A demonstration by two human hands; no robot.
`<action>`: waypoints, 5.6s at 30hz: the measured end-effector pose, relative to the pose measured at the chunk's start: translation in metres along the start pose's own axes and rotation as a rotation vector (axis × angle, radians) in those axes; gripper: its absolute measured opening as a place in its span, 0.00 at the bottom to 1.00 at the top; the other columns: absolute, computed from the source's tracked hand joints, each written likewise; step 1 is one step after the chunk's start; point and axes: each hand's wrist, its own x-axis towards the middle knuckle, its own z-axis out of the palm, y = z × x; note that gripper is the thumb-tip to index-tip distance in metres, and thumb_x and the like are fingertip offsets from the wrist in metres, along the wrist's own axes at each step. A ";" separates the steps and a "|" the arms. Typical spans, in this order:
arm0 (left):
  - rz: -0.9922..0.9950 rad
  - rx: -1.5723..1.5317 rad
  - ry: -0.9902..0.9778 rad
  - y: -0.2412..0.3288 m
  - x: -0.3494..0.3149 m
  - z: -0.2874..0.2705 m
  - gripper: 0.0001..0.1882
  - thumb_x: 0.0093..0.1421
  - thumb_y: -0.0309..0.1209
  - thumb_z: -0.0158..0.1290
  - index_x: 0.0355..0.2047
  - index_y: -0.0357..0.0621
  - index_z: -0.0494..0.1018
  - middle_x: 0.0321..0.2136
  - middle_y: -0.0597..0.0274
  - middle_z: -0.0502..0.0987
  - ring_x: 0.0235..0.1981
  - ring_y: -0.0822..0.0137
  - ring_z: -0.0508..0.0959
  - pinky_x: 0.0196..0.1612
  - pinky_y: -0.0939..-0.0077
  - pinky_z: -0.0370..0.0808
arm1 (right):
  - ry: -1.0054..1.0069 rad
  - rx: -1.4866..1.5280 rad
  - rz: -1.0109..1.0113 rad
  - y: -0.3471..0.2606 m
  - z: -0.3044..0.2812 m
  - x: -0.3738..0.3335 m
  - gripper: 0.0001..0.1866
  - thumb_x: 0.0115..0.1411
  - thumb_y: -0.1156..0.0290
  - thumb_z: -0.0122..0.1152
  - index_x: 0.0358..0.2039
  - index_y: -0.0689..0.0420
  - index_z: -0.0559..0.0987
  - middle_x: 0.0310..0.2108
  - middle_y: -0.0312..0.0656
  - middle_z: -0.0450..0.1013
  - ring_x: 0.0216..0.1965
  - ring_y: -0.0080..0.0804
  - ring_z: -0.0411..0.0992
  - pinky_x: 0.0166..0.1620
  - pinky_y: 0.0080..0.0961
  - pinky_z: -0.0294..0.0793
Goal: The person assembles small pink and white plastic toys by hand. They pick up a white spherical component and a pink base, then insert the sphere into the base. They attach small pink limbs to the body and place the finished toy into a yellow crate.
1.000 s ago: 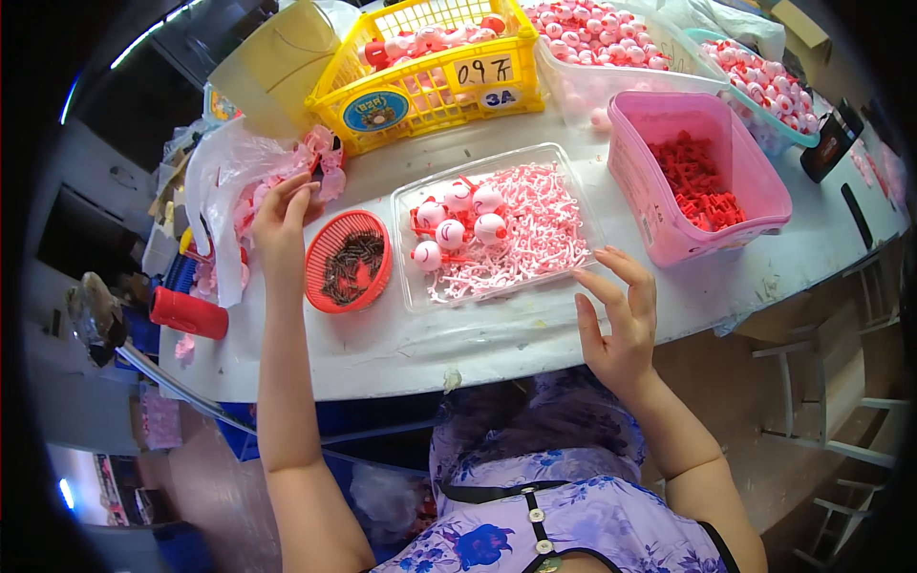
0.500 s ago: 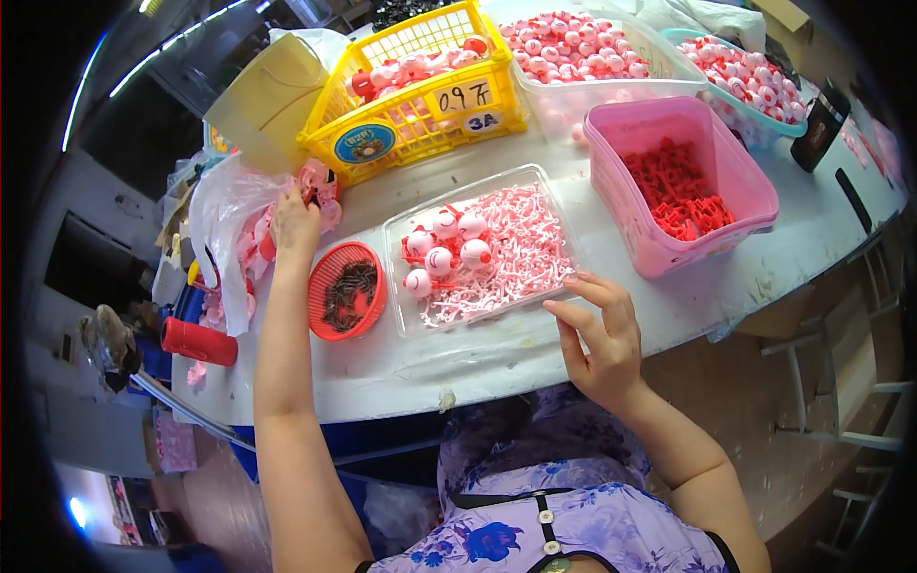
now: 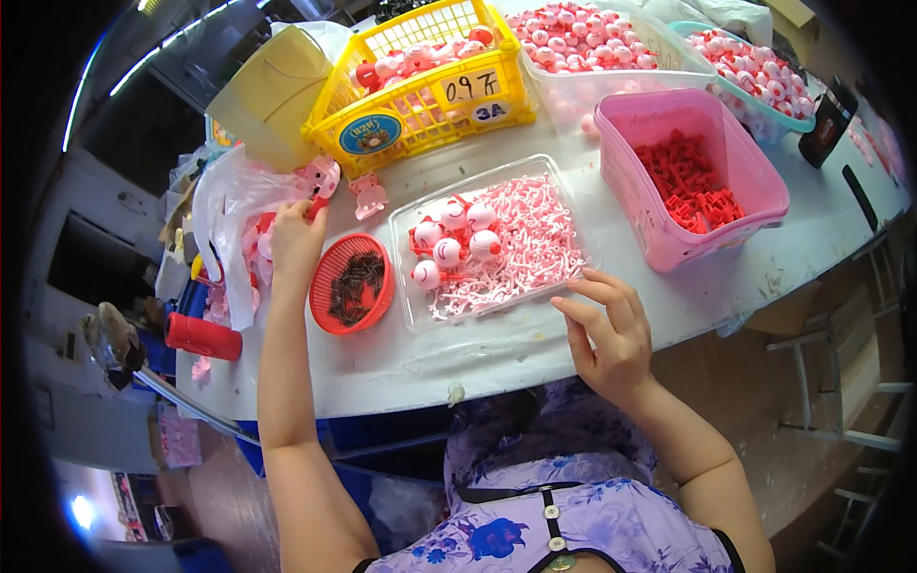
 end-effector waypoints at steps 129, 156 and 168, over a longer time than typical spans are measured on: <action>0.179 -1.337 -0.399 0.198 -0.148 -0.037 0.08 0.55 0.17 0.56 0.36 0.32 0.76 0.31 0.62 0.75 0.32 0.74 0.76 0.37 0.82 0.73 | -0.158 1.825 0.950 -0.021 0.010 -0.028 0.28 0.69 0.51 0.31 0.56 0.60 0.63 0.48 0.50 0.70 0.48 0.37 0.71 0.54 0.36 0.69; 0.688 -0.666 -0.199 0.217 -0.152 -0.048 0.06 0.47 0.22 0.58 0.28 0.38 0.75 0.23 0.61 0.68 0.27 0.61 0.69 0.29 0.68 0.68 | -0.193 1.917 1.035 -0.017 0.007 -0.024 0.24 0.69 0.52 0.32 0.52 0.57 0.67 0.44 0.41 0.71 0.46 0.30 0.71 0.52 0.33 0.71; 0.356 -0.904 -0.148 0.180 -0.119 -0.062 0.10 0.53 0.21 0.59 0.37 0.40 0.79 0.26 0.66 0.71 0.26 0.76 0.69 0.29 0.82 0.66 | -0.233 1.897 1.051 -0.012 0.007 -0.027 0.28 0.69 0.50 0.29 0.53 0.61 0.66 0.46 0.51 0.70 0.46 0.39 0.72 0.55 0.37 0.68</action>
